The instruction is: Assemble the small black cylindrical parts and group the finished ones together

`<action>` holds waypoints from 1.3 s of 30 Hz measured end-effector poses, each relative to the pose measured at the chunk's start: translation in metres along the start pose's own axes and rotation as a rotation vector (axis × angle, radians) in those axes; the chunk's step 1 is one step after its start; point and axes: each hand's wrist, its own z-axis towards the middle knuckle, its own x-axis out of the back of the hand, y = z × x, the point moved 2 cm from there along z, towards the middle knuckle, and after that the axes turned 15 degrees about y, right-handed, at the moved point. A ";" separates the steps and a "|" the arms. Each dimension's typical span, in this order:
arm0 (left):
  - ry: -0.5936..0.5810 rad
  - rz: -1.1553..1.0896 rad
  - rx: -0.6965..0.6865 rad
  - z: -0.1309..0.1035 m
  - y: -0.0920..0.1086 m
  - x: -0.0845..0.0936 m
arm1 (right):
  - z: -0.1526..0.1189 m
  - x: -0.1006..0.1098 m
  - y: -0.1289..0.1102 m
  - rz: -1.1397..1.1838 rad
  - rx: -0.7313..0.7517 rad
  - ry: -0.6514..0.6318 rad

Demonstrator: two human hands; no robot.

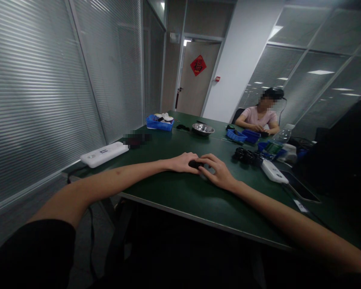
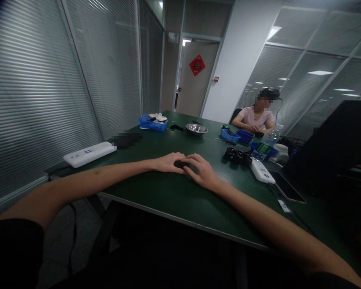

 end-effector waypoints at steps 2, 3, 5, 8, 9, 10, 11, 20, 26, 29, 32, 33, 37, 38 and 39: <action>0.005 0.009 0.011 0.001 -0.001 -0.001 | 0.001 0.000 -0.003 0.025 0.020 -0.005; 0.006 0.007 0.014 0.001 -0.001 -0.001 | 0.001 0.000 -0.004 0.035 0.026 -0.007; 0.002 0.003 0.017 0.001 -0.001 -0.001 | 0.001 0.000 -0.004 0.042 0.035 -0.011; -0.015 0.010 0.024 0.000 -0.001 0.000 | 0.000 0.000 -0.002 0.015 0.034 -0.009; -0.018 0.015 0.025 0.000 0.000 0.001 | 0.000 0.000 -0.001 0.001 0.032 -0.006; -0.020 0.019 0.024 0.000 0.000 0.001 | 0.000 0.000 0.000 -0.010 0.031 -0.004; -0.019 0.018 0.023 0.000 0.000 0.002 | 0.000 0.000 0.000 -0.016 0.030 0.000; -0.003 -0.006 0.033 0.001 0.004 0.002 | 0.002 0.001 -0.007 0.046 0.059 0.000; -0.017 0.018 0.018 0.000 0.002 0.002 | 0.003 0.000 -0.005 0.027 0.053 0.006; -0.014 0.023 0.007 0.000 0.003 0.003 | 0.004 -0.002 -0.004 0.020 0.044 0.016; -0.013 0.014 0.007 0.000 0.006 0.003 | 0.004 -0.003 -0.005 0.034 0.031 0.027; -0.012 0.012 0.007 0.000 0.006 0.004 | 0.004 -0.003 -0.006 0.043 0.028 0.026; -0.002 0.003 -0.006 0.000 0.006 0.003 | 0.003 -0.002 -0.009 0.076 0.027 0.004; 0.001 -0.003 -0.011 0.000 0.005 0.003 | 0.003 -0.002 -0.009 0.081 0.029 0.000; 0.004 -0.008 -0.013 0.000 0.004 0.002 | 0.002 -0.001 -0.009 0.086 0.030 -0.005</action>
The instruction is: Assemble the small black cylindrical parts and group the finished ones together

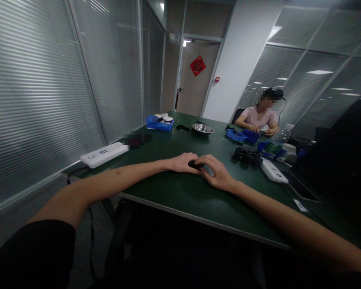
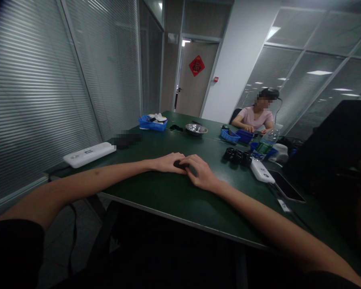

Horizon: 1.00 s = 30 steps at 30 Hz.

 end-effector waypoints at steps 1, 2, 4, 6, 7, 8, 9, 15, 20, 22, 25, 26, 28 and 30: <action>0.001 -0.002 0.000 0.000 -0.001 0.000 | 0.000 0.000 0.000 0.003 0.000 -0.002; 0.000 0.000 0.001 0.000 -0.002 -0.001 | -0.001 0.000 0.001 0.003 -0.002 -0.004; -0.004 0.004 0.007 0.001 -0.004 -0.002 | -0.002 0.000 0.003 0.000 -0.002 -0.004; -0.006 0.007 0.013 0.001 -0.004 -0.002 | -0.003 0.000 0.004 -0.009 0.012 0.001; -0.006 0.009 0.015 0.001 -0.005 -0.003 | -0.003 0.000 0.005 -0.015 0.022 0.003; -0.004 0.012 0.018 0.001 -0.005 -0.003 | -0.003 0.000 0.005 -0.020 0.034 0.005; -0.002 0.017 0.020 0.001 -0.005 -0.003 | -0.003 0.000 0.005 -0.023 0.044 0.008; -0.008 0.038 0.019 0.001 -0.004 -0.003 | -0.002 0.001 0.003 -0.019 0.071 0.026; -0.003 0.061 0.015 0.002 -0.003 -0.004 | -0.002 0.001 0.003 -0.040 0.124 0.049; -0.003 0.056 0.012 0.002 -0.002 -0.003 | -0.003 0.002 0.002 -0.049 0.137 0.063; -0.006 0.035 0.006 0.001 -0.001 -0.002 | -0.004 0.003 0.002 -0.061 0.141 0.089; -0.009 0.028 0.006 0.001 0.000 -0.001 | -0.004 0.003 0.002 -0.065 0.139 0.098; -0.009 0.019 0.008 0.001 0.001 0.000 | -0.005 0.004 0.002 -0.073 0.129 0.117; -0.006 0.015 0.009 0.000 0.002 0.001 | -0.006 0.005 0.003 -0.080 0.114 0.140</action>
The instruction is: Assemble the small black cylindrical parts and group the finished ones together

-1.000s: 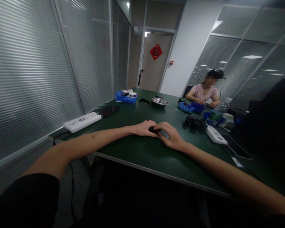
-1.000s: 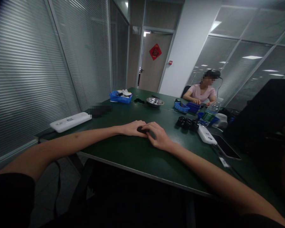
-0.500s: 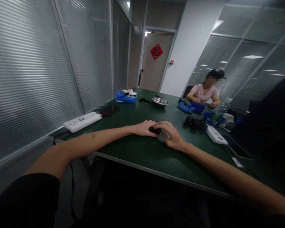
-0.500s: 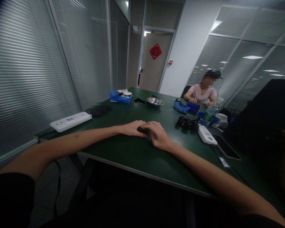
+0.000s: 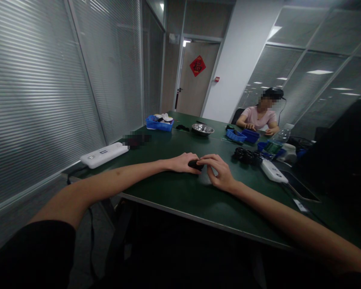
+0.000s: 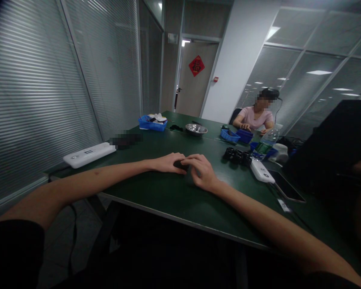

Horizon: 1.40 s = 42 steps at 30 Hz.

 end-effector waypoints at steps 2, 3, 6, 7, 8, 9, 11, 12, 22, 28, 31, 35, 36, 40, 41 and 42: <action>0.002 -0.004 0.001 -0.001 0.000 0.001 | -0.001 0.001 0.001 -0.006 -0.014 0.024; 0.001 -0.006 0.002 -0.001 0.000 0.001 | -0.002 0.001 0.002 -0.007 -0.019 0.034; -0.006 -0.009 0.008 -0.001 -0.001 0.001 | -0.004 0.002 0.002 -0.003 -0.016 0.048; -0.006 -0.007 0.010 -0.001 -0.002 0.001 | -0.004 0.002 0.002 -0.002 -0.012 0.050; -0.006 -0.005 0.013 0.000 -0.002 0.000 | -0.004 0.002 0.002 -0.002 -0.008 0.051; -0.006 -0.003 0.016 0.000 -0.002 0.000 | -0.004 0.002 0.002 -0.002 -0.002 0.053; -0.009 -0.006 0.021 0.000 -0.003 0.000 | -0.004 0.003 0.001 -0.005 0.005 0.063; -0.009 -0.010 0.021 0.001 -0.004 0.000 | -0.004 0.004 0.000 -0.008 0.008 0.071; -0.001 -0.001 0.013 0.001 -0.005 -0.001 | -0.002 0.008 -0.001 -0.036 0.005 0.128; -0.006 -0.017 0.035 0.000 -0.003 0.000 | 0.000 0.008 -0.002 -0.073 -0.016 0.152; -0.011 -0.013 0.030 0.000 -0.004 0.000 | 0.001 0.008 0.000 -0.119 -0.055 0.177; -0.006 -0.012 0.018 0.000 -0.006 -0.001 | 0.001 0.006 0.003 -0.143 -0.100 0.163; -0.004 -0.010 0.020 0.000 -0.006 -0.001 | 0.001 0.005 0.004 -0.145 -0.103 0.153; -0.008 -0.003 0.036 0.000 -0.006 -0.001 | 0.000 0.003 0.006 -0.155 -0.117 0.119; -0.009 -0.002 0.038 0.000 -0.006 -0.001 | 0.000 0.003 0.007 -0.155 -0.120 0.110; -0.011 -0.004 0.038 0.000 -0.006 -0.001 | 0.000 0.003 0.007 -0.155 -0.123 0.102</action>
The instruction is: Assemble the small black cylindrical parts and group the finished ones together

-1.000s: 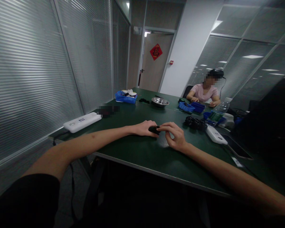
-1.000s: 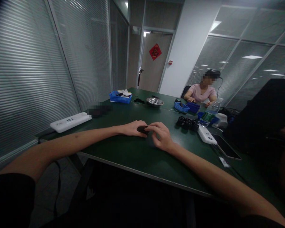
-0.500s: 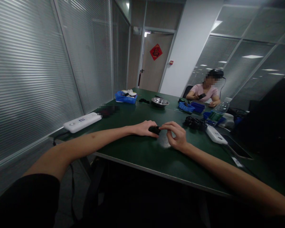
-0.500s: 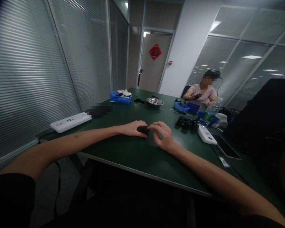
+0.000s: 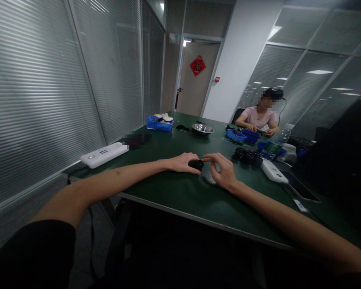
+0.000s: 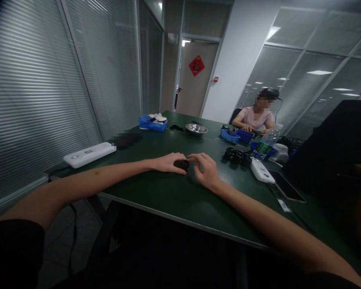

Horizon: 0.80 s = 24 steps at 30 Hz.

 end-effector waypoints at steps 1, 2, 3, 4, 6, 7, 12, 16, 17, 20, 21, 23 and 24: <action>-0.001 -0.004 -0.001 0.000 0.000 0.000 | 0.000 0.000 0.000 0.000 -0.001 -0.007; -0.001 -0.006 -0.002 0.000 0.000 0.000 | 0.000 -0.001 0.001 0.000 -0.001 -0.011; -0.002 -0.007 -0.004 0.000 0.000 0.000 | 0.000 -0.001 0.001 0.001 -0.002 -0.015; -0.001 -0.006 -0.006 0.000 0.000 0.000 | 0.000 -0.001 0.001 0.003 -0.004 -0.018; 0.004 -0.002 -0.005 0.000 0.000 0.000 | 0.000 -0.002 0.001 0.015 -0.010 -0.027; 0.005 -0.002 -0.005 0.000 0.000 0.000 | 0.000 -0.002 0.002 0.023 -0.013 -0.033; 0.000 -0.009 -0.008 0.000 -0.004 -0.001 | -0.001 -0.003 0.002 0.061 -0.036 -0.071; -0.014 0.000 0.007 0.000 -0.007 -0.002 | -0.001 -0.004 0.002 0.113 -0.046 -0.128; -0.015 -0.001 0.008 0.000 -0.007 -0.002 | -0.001 -0.004 0.003 0.131 -0.042 -0.143; -0.013 -0.009 0.011 0.000 -0.007 -0.002 | -0.001 -0.005 0.003 0.170 -0.026 -0.183; -0.010 -0.013 0.015 0.000 -0.006 -0.002 | -0.001 -0.006 0.003 0.177 -0.022 -0.194; -0.007 -0.024 0.025 0.000 -0.005 -0.001 | -0.001 -0.006 0.003 0.188 -0.011 -0.209; -0.006 -0.030 0.031 0.000 -0.004 -0.001 | -0.001 -0.006 0.003 0.193 -0.005 -0.214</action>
